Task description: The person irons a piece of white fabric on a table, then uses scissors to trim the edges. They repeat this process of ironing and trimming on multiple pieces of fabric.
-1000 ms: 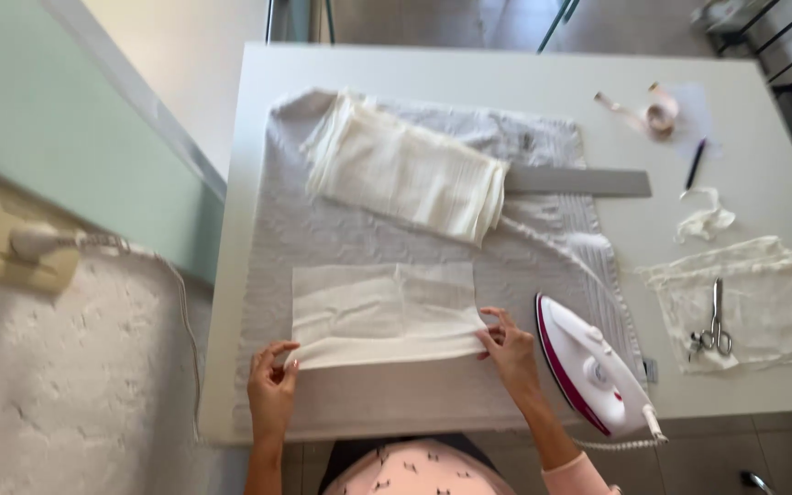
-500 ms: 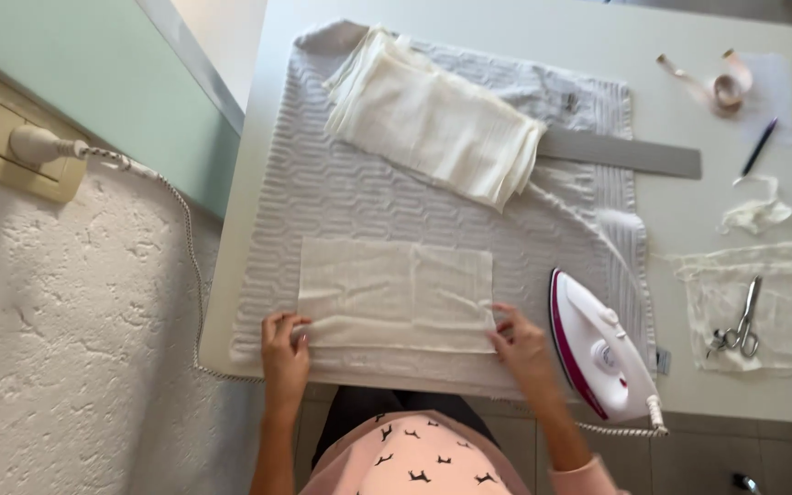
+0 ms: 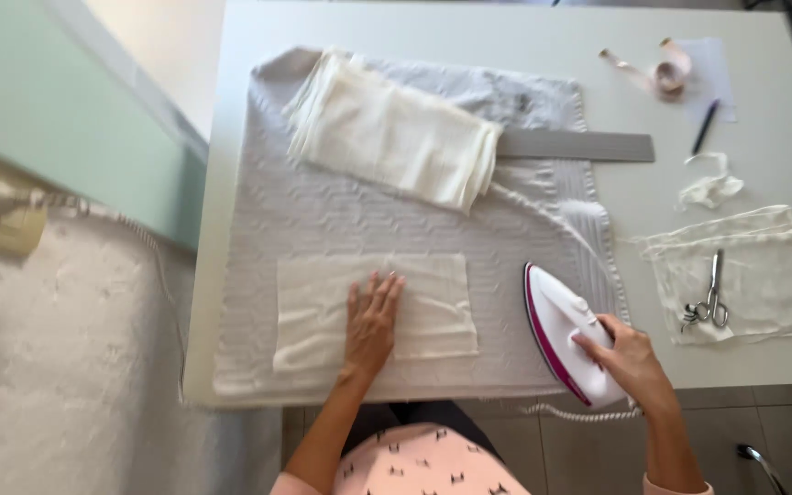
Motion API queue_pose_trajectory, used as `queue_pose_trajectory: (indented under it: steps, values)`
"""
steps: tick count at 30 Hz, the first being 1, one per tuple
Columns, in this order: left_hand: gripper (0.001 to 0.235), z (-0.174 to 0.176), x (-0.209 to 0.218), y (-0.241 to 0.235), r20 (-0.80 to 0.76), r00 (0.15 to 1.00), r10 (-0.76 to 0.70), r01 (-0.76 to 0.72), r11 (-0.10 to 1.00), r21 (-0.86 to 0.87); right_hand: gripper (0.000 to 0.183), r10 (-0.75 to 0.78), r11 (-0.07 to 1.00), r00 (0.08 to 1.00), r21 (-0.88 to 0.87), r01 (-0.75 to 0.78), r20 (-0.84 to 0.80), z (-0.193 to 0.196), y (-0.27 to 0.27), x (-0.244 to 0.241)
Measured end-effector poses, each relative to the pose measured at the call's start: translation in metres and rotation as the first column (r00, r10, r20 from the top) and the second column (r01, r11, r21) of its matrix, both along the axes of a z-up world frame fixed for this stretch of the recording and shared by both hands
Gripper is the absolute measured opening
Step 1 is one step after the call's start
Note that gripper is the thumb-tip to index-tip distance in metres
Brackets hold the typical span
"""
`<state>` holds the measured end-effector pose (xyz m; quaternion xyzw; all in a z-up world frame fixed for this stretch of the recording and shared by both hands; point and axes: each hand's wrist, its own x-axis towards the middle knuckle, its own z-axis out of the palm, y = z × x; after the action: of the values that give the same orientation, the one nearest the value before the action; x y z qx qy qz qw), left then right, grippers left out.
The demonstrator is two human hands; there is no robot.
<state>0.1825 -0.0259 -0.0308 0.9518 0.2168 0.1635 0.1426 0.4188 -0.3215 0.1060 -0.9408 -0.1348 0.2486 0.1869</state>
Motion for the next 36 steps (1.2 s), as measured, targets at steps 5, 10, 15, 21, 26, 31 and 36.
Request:
queue_pose_trajectory:
  steps: [5,10,15,21,26,31,36]
  values:
    - [0.052,-0.015,-0.006,0.036,0.063,0.997,0.042,-0.045,0.998,0.046,0.058,0.135,0.983,0.959,0.156,-0.098,-0.248,-0.006,0.024,-0.031]
    - [0.053,-0.001,-0.022,0.05,-0.051,0.992,0.118,-0.119,0.993,-0.016,0.062,0.329,0.939,0.926,0.171,-0.299,-0.188,-0.043,0.102,-0.134]
    - [0.06,-0.018,-0.048,0.079,-0.045,0.988,0.147,-0.144,0.988,0.049,0.045,0.378,0.884,0.926,0.297,-0.36,-0.005,-0.09,0.179,-0.171]
    - [0.057,-0.026,-0.068,0.092,-0.171,0.978,0.12,-0.104,0.99,0.098,0.051,0.196,0.977,0.956,0.041,-0.209,0.218,-0.091,0.24,-0.148]
    - [0.061,-0.02,-0.068,0.094,-0.169,0.979,0.111,-0.098,0.991,0.087,0.055,0.082,0.994,0.992,-0.082,-0.074,0.092,-0.066,0.198,-0.205]
    - [0.064,-0.021,-0.066,0.095,-0.111,0.987,0.118,-0.109,0.99,0.086,0.05,0.033,0.998,0.98,0.037,-0.041,0.194,-0.056,0.249,-0.157]
    - [0.065,-0.017,-0.064,0.097,-0.104,0.985,0.139,-0.129,0.987,0.099,0.055,-0.004,0.997,0.984,0.082,-0.011,0.176,-0.04,0.22,-0.17]
